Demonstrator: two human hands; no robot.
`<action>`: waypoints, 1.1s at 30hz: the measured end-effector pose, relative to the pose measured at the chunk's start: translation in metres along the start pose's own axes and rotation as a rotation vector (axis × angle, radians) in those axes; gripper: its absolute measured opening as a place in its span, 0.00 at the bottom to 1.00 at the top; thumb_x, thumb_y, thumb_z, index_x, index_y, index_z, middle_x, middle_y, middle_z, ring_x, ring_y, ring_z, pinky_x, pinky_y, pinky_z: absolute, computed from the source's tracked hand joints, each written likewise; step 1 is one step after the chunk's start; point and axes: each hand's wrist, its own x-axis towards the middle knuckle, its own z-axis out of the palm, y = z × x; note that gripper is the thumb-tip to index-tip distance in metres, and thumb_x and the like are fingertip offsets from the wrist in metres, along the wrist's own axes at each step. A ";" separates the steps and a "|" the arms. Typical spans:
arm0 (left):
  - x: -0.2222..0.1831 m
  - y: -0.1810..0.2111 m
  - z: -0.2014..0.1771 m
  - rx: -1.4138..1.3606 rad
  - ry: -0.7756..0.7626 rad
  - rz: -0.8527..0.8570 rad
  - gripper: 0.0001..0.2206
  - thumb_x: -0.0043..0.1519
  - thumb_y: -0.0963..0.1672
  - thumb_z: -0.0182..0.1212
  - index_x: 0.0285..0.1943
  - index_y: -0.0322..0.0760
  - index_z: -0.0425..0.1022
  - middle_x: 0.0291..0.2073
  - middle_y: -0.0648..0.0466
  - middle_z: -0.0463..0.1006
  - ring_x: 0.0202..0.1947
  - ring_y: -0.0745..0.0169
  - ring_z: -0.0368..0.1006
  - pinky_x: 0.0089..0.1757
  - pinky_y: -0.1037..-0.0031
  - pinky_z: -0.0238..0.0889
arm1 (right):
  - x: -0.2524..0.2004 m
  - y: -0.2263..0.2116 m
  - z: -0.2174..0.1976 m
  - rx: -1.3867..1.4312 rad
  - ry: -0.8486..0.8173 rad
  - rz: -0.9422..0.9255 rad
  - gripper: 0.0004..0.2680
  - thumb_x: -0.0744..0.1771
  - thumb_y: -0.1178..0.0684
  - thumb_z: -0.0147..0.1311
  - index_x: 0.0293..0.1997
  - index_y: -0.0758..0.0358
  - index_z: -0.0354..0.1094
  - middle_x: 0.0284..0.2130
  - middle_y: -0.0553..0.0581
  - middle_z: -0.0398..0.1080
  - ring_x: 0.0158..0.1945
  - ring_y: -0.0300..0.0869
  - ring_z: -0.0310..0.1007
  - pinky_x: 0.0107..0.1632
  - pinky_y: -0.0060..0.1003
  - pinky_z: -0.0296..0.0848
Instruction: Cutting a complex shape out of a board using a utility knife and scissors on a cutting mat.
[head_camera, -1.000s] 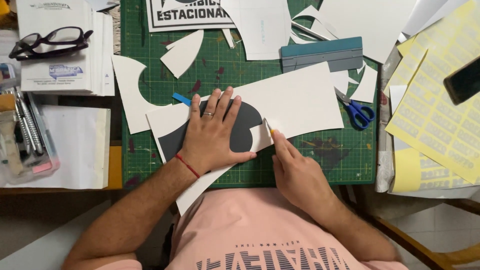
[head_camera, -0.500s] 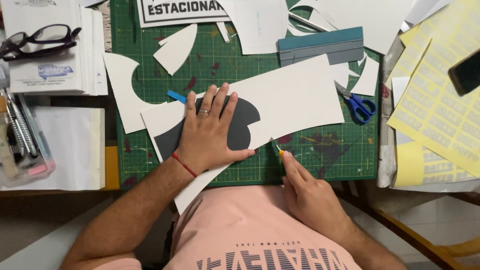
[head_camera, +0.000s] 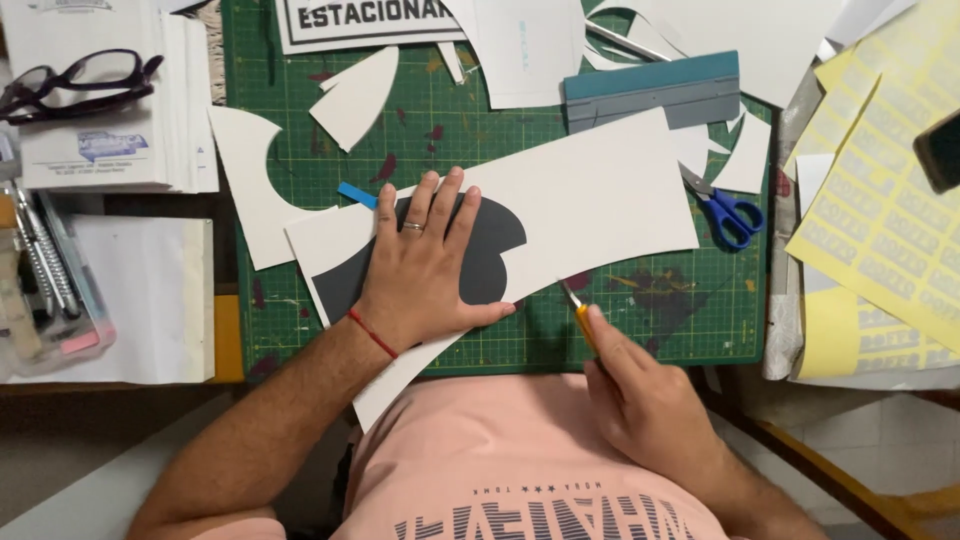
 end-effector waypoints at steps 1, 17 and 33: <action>0.000 0.000 0.001 -0.006 -0.015 -0.001 0.65 0.51 0.78 0.61 0.89 0.38 0.60 0.87 0.45 0.57 0.84 0.41 0.54 0.73 0.31 0.45 | 0.008 0.000 -0.003 0.020 0.059 -0.042 0.28 0.72 0.54 0.59 0.86 0.61 0.51 0.69 0.64 0.75 0.24 0.51 0.79 0.27 0.45 0.74; -0.002 0.000 0.001 -0.044 0.055 0.012 0.65 0.49 0.77 0.66 0.87 0.36 0.63 0.85 0.43 0.60 0.83 0.40 0.56 0.73 0.30 0.46 | 0.143 0.016 0.028 -0.004 0.138 -0.111 0.24 0.76 0.56 0.51 0.86 0.64 0.49 0.66 0.65 0.78 0.50 0.64 0.82 0.37 0.59 0.78; -0.003 0.001 0.004 -0.058 0.043 0.000 0.66 0.50 0.78 0.62 0.87 0.35 0.62 0.86 0.43 0.58 0.84 0.40 0.54 0.74 0.30 0.44 | 0.152 0.000 0.024 -0.061 0.099 -0.005 0.23 0.75 0.55 0.49 0.85 0.63 0.52 0.56 0.61 0.80 0.36 0.66 0.77 0.30 0.61 0.73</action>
